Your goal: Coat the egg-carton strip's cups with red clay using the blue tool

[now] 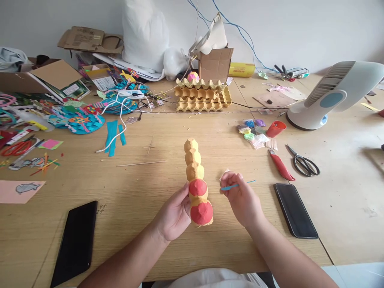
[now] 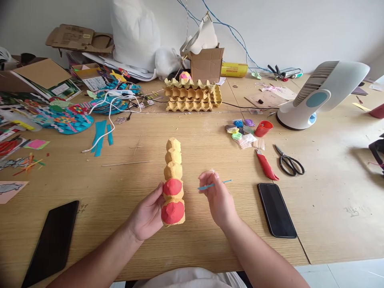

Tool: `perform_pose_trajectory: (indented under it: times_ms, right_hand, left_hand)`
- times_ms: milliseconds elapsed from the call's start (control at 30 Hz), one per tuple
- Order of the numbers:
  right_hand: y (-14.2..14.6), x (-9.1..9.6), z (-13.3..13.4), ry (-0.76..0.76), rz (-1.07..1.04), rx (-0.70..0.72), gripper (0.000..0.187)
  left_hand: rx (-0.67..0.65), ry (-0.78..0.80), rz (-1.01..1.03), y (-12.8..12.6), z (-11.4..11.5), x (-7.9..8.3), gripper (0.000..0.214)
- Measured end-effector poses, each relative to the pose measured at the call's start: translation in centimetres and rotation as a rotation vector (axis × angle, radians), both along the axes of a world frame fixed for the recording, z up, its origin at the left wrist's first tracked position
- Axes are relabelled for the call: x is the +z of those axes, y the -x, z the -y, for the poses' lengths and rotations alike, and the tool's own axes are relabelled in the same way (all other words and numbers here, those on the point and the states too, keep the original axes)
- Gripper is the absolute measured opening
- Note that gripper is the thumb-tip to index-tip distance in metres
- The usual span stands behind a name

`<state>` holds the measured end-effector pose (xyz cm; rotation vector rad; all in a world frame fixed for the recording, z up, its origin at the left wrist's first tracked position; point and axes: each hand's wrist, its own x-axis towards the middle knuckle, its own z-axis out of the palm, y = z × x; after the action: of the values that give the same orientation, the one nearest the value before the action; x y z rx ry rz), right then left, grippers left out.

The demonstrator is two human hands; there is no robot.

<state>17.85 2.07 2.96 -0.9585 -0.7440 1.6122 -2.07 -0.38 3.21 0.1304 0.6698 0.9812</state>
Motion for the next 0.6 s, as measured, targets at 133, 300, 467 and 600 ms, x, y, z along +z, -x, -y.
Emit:
perform_pose_trajectory:
  times_ms: [133, 300, 467, 600]
  right_hand:
    - [-0.9, 0.8, 0.4, -0.152, 0.062, 0.159, 0.041]
    - [-1.0, 1.2, 1.9, -0.349, 0.215, 0.303, 0.018]
    - [-1.0, 1.3, 2.4, -0.445, 0.290, 0.340, 0.003]
    - [-0.9, 1.6, 2.1, -0.575, 0.372, 0.358, 0.005]
  left_hand:
    - [-0.021, 0.012, -0.013, 0.2, 0.1, -0.1, 0.026]
    - [-0.083, 0.027, -0.007, 0.0, 0.4, -0.2, 0.031]
    - [-0.153, 0.000, 0.042, -0.2, 0.6, 0.1, 0.036]
    - [-0.189, -0.022, 0.029, -0.1, 0.7, -0.1, 0.040]
